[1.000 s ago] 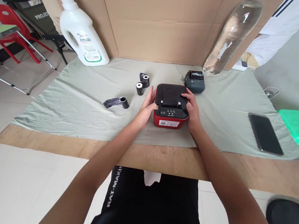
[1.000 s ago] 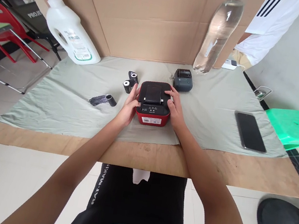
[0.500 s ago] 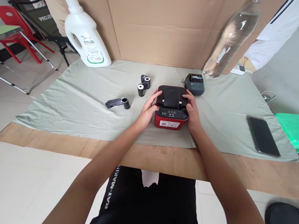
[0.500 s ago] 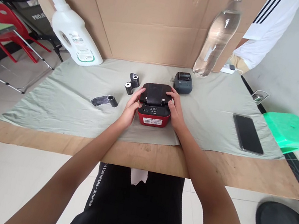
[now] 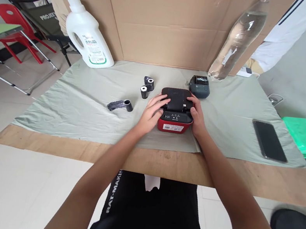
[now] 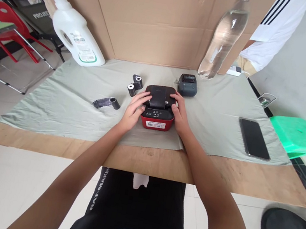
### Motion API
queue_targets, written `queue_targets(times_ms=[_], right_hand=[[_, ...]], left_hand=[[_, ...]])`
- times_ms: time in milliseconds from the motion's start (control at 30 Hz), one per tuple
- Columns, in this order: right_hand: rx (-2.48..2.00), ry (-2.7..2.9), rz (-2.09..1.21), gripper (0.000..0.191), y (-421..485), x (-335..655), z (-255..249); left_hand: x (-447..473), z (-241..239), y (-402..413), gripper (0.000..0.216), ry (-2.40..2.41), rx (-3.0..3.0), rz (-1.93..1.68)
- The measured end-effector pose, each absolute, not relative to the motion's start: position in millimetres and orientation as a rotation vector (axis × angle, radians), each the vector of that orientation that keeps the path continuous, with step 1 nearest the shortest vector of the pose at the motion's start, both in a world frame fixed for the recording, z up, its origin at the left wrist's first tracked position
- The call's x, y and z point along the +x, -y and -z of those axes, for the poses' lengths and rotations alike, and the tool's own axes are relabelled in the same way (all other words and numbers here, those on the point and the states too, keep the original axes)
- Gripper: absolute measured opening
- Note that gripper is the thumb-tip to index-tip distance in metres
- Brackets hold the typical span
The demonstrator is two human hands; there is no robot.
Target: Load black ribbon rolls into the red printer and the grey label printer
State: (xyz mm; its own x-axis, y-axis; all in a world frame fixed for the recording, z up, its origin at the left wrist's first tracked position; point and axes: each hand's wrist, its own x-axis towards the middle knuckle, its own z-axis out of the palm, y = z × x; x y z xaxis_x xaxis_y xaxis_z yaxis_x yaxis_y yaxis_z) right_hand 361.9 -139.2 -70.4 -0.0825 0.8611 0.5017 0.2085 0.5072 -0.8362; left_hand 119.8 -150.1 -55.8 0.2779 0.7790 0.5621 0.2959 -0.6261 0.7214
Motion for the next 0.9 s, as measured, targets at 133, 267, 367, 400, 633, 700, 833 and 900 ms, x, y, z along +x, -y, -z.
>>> queue_targets(times_ms=[133, 267, 367, 400, 633, 700, 833, 900], right_hand=[[-0.933, 1.591, -0.718, 0.051, 139, 363, 71], [-0.902, 1.585, -0.735, 0.049, 138, 363, 72], [-0.914, 1.584, -0.737, 0.051, 137, 364, 72], [-0.920, 1.586, -0.735, 0.051, 137, 364, 72], [-0.917, 1.595, -0.720, 0.048, 138, 364, 72], [-0.926, 1.596, -0.718, 0.049, 137, 364, 72], [-0.910, 1.597, -0.711, 0.054, 131, 367, 68], [-0.920, 1.591, -0.727, 0.057, 126, 370, 66]], left_hand=[[119, 54, 152, 0.054, -1.002, 2.136, -1.298], [119, 55, 153, 0.053, -1.010, 2.196, -1.326], [118, 55, 154, 0.051, -1.008, 2.223, -1.338], [118, 55, 154, 0.051, -1.011, 2.227, -1.337], [118, 53, 156, 0.052, -1.017, 2.231, -1.354], [117, 52, 157, 0.052, -1.015, 2.233, -1.361], [113, 46, 158, 0.052, -0.994, 2.228, -1.451], [109, 44, 157, 0.049, -0.982, 2.194, -1.528]])
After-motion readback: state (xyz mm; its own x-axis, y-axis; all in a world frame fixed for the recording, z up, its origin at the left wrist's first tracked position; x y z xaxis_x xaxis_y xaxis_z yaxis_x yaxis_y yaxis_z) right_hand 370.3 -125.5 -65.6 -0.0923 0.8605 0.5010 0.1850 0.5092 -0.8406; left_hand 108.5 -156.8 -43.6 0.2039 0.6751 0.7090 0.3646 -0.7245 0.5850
